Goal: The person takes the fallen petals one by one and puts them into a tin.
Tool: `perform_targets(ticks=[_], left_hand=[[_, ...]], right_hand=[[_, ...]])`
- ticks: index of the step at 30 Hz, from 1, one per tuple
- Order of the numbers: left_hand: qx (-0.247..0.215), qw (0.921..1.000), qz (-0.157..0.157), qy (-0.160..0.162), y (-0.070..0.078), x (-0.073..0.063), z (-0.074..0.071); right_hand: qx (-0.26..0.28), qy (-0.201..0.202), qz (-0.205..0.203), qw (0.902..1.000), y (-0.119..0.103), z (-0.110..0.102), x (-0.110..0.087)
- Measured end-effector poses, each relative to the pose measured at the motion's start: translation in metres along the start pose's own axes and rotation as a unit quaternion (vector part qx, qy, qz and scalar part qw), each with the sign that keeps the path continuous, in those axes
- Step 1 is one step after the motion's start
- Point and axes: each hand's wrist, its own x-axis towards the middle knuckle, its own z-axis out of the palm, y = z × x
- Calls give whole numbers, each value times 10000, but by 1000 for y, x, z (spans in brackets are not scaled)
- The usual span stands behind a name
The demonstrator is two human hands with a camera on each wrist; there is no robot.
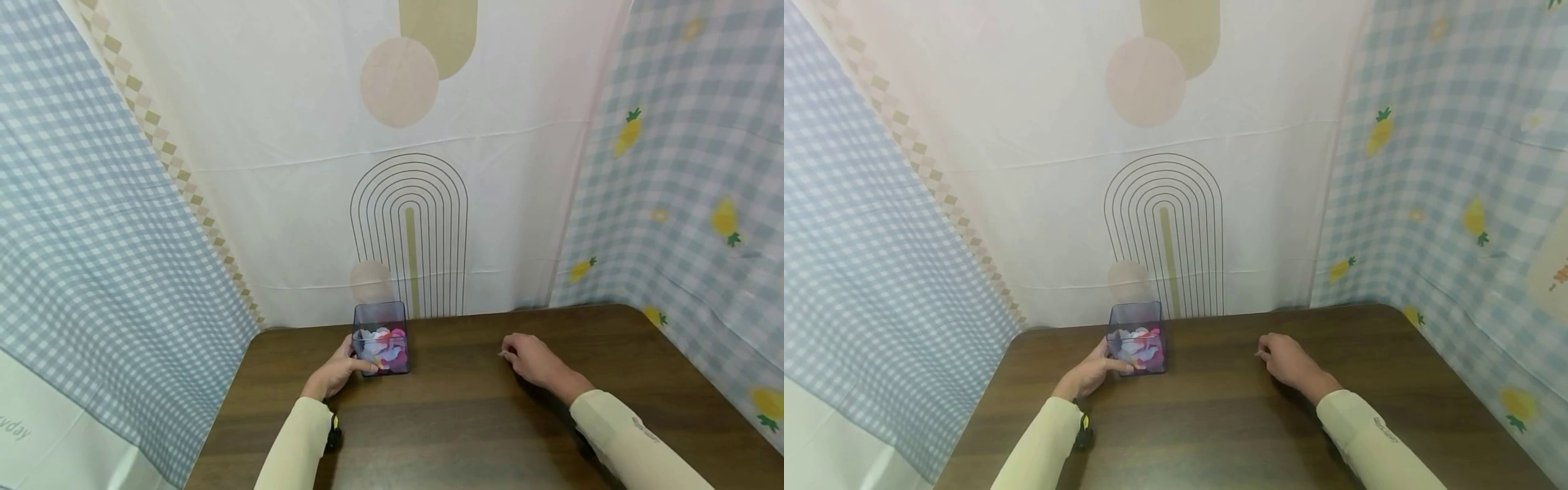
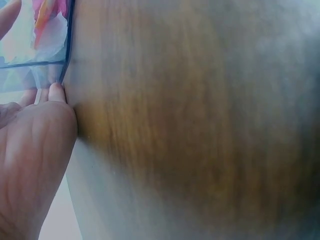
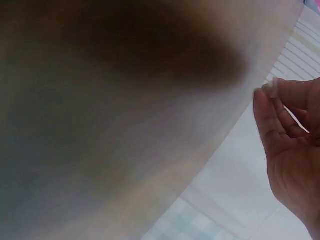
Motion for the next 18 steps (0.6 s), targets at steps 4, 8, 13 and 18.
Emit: perform_targets(ticks=[4,8,13,18], left_hand=[[12,10000,5,-36,0,0,1],[-2,10000,-44,-13,1,1,1],[37,10000,-70,-20,2,1,1],[39,10000,-69,-23,2,0,1]], right_hand=[[-64,225,-215,9995,-10,0,13],[16,382,-441,9983,-31,-1,28],[180,480,-637,9967,-67,-2,49],[208,724,-1074,9914,-111,-1,72]])
